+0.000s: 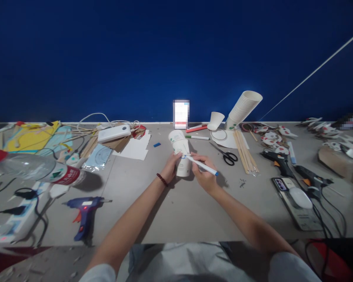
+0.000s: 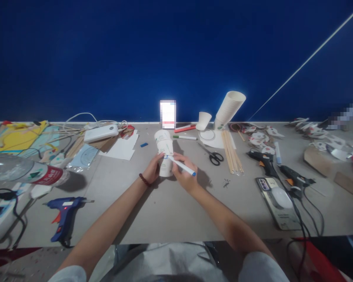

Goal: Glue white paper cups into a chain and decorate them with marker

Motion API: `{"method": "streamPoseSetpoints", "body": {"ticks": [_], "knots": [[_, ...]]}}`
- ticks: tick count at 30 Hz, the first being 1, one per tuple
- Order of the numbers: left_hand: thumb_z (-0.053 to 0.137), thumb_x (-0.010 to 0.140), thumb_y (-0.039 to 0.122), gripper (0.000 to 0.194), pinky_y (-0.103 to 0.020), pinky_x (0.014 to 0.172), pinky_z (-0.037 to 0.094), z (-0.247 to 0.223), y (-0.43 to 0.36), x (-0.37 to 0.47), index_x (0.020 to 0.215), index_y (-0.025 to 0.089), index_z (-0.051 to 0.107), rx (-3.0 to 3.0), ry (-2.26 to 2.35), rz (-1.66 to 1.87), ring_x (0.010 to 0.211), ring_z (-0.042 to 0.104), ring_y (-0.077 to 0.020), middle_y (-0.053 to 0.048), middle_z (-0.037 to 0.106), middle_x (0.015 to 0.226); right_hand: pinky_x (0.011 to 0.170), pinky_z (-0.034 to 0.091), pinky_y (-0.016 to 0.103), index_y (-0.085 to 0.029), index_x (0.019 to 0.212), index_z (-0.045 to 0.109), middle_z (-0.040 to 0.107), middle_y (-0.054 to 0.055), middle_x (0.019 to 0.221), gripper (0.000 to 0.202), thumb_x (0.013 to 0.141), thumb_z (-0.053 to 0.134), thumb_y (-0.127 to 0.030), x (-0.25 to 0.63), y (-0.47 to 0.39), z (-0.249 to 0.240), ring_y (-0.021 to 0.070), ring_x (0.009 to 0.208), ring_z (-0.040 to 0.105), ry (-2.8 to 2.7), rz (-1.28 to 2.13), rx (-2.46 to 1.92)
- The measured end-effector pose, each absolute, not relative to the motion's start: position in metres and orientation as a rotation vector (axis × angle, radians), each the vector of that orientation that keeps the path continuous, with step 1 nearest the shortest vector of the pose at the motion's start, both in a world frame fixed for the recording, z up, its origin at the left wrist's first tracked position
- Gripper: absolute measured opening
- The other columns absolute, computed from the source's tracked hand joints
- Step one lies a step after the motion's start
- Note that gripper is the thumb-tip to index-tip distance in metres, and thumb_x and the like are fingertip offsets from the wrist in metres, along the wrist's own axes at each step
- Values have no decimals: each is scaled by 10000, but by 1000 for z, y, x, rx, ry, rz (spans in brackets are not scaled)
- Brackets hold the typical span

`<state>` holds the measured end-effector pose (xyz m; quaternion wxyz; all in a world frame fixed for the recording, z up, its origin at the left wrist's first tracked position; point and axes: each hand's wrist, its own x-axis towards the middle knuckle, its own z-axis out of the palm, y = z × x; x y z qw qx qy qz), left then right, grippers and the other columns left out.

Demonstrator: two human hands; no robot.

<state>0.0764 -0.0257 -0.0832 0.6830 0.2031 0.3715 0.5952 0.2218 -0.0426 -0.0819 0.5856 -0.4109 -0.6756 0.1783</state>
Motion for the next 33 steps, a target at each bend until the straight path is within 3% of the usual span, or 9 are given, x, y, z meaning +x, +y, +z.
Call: {"method": "streamPoseSetpoints", "body": {"ticks": [22, 33], "knots": [[857, 682, 362, 377, -283, 726, 495, -83, -25, 76, 944, 129, 719, 392, 845, 1293, 737, 668, -168, -41, 755, 859, 843, 640, 381, -236, 935, 637, 795, 94, 1005, 47, 891, 639, -220, 224, -44, -81, 257, 986, 790, -1590, 483, -916], [833, 684, 340, 305, -281, 681, 485, -80, -25, 75, 877, 137, 713, 331, 832, 1285, 680, 661, -166, -26, 742, 781, 830, 634, 374, -241, 909, 621, 794, 80, 967, 37, 881, 640, -226, 223, -44, -79, 261, 968, 793, -1552, 533, -923]]}}
